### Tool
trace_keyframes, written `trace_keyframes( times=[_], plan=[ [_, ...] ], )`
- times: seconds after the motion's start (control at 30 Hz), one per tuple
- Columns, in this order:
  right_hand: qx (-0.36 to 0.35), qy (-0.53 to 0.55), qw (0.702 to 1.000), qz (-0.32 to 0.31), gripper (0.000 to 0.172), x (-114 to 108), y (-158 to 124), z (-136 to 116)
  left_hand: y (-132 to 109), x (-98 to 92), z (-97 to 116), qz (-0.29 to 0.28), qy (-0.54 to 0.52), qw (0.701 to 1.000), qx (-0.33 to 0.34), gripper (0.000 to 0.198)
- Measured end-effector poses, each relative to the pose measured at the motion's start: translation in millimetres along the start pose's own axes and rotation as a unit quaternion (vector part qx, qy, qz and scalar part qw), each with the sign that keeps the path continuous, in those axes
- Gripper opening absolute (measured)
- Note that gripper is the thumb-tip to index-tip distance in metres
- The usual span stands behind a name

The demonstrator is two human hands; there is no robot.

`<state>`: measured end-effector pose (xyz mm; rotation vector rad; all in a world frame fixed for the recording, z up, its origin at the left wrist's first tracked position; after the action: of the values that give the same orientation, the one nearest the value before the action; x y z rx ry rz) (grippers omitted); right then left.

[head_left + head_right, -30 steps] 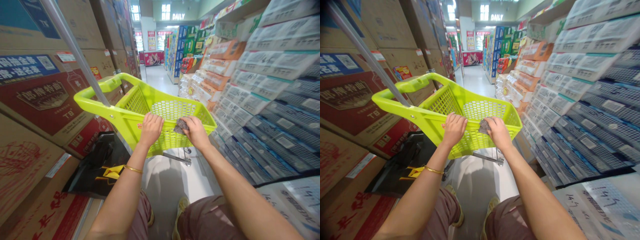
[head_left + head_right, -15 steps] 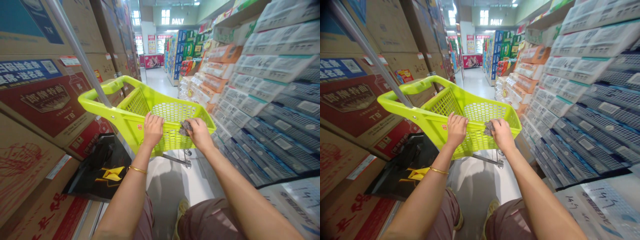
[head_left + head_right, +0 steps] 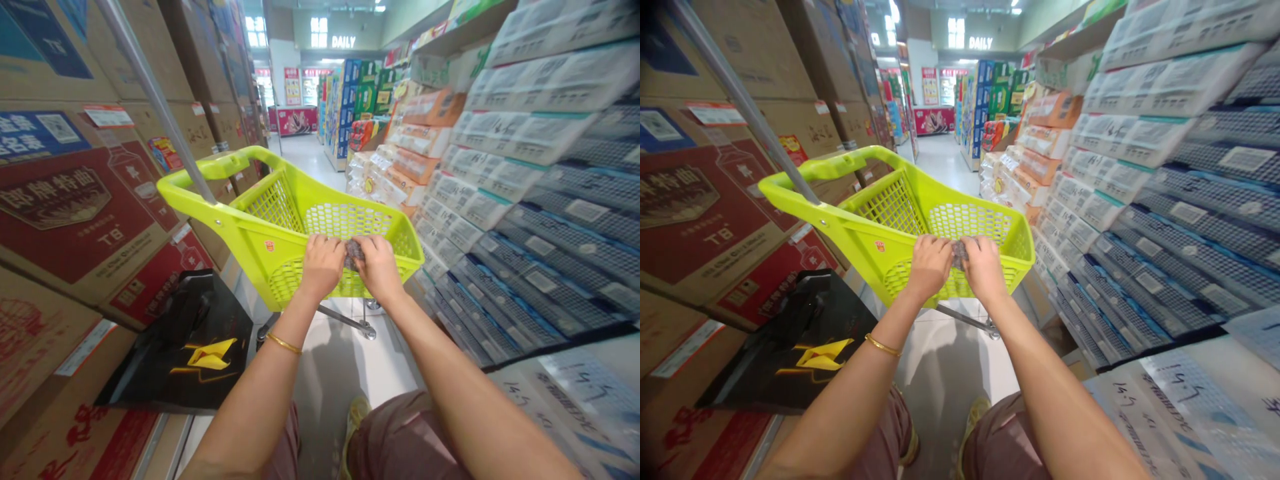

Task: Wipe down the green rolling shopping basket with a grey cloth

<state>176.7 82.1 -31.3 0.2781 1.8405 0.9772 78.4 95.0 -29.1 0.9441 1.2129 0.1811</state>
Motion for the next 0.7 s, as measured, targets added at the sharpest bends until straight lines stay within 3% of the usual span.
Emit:
trace_keyframes(
  times=[0.17,0.4,0.7],
  plan=[
    [0.000,-0.002,1.000,0.014,0.040,7,3,-6,3,6.0,-4,0.003,0.026,0.999,-0.019,0.024],
    [-0.023,-0.033,0.999,-0.023,0.046,3,-4,1,5,6.2,-6,-0.008,0.015,1.000,0.000,0.026],
    [0.029,-0.045,0.998,-0.034,0.038,-31,-31,56,3,3.8,-4,0.020,0.027,0.999,0.000,0.030]
  ],
)
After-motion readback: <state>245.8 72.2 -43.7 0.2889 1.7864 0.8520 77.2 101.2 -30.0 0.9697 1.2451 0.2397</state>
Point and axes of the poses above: each hand's wrist, its own y-axis towards the middle knuckle, its own x-axis out of the palm, z = x × y, the point moved 8 cm from there along y, towards the middle knuckle, and after that the axes turned 7 degrees about -x, right-handed, at the moved point
